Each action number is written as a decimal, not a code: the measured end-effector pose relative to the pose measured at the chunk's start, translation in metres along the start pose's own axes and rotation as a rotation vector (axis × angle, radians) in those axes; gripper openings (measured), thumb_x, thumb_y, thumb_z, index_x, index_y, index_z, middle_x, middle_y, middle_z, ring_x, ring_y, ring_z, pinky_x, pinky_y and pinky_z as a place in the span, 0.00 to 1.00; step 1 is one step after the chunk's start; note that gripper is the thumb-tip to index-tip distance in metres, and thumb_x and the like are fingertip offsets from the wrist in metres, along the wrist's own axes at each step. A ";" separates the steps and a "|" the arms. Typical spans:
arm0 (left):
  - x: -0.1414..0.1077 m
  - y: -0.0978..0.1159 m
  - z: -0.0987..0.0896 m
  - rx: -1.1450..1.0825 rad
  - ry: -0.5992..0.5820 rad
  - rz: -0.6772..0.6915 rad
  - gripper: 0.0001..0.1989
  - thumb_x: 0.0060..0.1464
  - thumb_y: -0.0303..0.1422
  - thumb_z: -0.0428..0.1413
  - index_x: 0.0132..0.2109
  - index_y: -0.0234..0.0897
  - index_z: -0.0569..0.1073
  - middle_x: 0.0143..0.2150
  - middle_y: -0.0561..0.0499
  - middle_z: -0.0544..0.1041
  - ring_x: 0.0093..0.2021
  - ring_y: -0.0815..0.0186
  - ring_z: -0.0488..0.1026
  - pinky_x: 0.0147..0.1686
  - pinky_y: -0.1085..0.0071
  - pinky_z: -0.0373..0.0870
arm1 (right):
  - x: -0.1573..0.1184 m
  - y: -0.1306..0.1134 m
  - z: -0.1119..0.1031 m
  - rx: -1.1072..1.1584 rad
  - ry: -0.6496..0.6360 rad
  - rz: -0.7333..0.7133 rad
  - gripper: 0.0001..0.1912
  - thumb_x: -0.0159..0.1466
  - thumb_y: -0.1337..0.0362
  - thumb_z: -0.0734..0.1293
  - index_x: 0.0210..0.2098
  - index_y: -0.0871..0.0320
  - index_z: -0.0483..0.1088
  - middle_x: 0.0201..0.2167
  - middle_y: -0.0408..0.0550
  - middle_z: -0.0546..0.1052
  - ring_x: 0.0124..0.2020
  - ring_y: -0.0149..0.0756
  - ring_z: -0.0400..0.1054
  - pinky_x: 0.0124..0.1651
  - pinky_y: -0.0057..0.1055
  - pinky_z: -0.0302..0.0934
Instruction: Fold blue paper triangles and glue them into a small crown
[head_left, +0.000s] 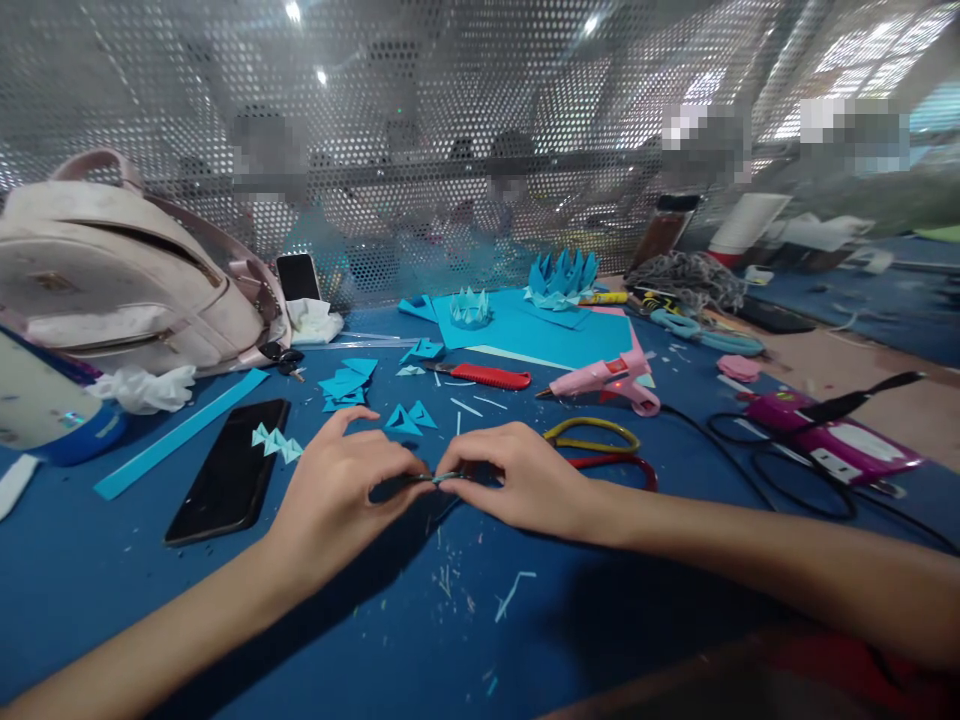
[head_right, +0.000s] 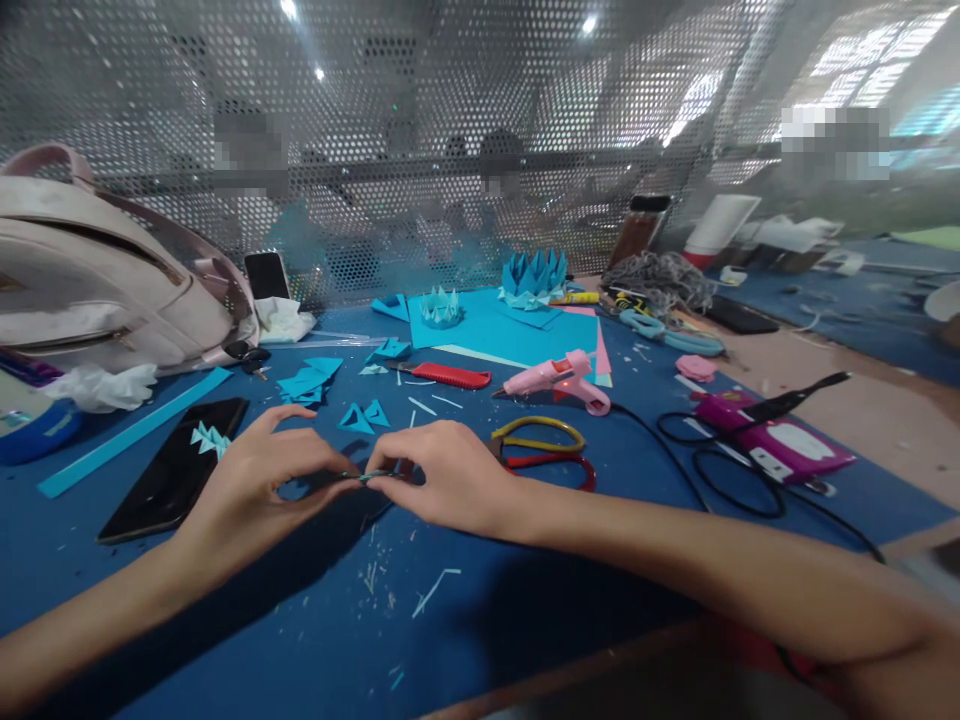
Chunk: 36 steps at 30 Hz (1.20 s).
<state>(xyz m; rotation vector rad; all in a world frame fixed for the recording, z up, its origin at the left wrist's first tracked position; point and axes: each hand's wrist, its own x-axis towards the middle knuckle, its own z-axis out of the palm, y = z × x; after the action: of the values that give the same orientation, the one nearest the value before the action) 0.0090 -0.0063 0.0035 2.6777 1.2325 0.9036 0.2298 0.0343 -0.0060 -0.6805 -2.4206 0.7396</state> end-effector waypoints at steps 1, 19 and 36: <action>0.000 0.001 0.000 0.011 0.010 0.015 0.04 0.61 0.33 0.60 0.35 0.41 0.76 0.28 0.60 0.78 0.27 0.69 0.73 0.57 0.56 0.57 | 0.000 0.000 0.001 0.003 0.010 -0.005 0.04 0.65 0.67 0.67 0.36 0.58 0.74 0.31 0.43 0.79 0.30 0.30 0.69 0.35 0.26 0.58; -0.003 0.011 0.005 0.296 0.243 0.312 0.05 0.61 0.23 0.58 0.36 0.34 0.75 0.29 0.55 0.80 0.28 0.68 0.75 0.53 0.55 0.62 | -0.003 0.007 0.005 0.050 0.184 -0.183 0.04 0.62 0.73 0.67 0.34 0.60 0.74 0.27 0.41 0.76 0.24 0.25 0.64 0.29 0.22 0.57; -0.004 0.010 0.008 0.053 0.079 0.164 0.06 0.63 0.26 0.56 0.36 0.37 0.75 0.29 0.56 0.79 0.32 0.67 0.75 0.53 0.58 0.60 | -0.005 0.004 0.009 0.216 0.056 0.064 0.04 0.62 0.69 0.68 0.30 0.61 0.72 0.22 0.40 0.74 0.19 0.24 0.60 0.23 0.21 0.54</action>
<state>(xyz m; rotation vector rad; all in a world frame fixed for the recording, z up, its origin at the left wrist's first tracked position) 0.0179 -0.0142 -0.0020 2.8456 1.0774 1.0197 0.2293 0.0307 -0.0163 -0.6838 -2.2360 0.9774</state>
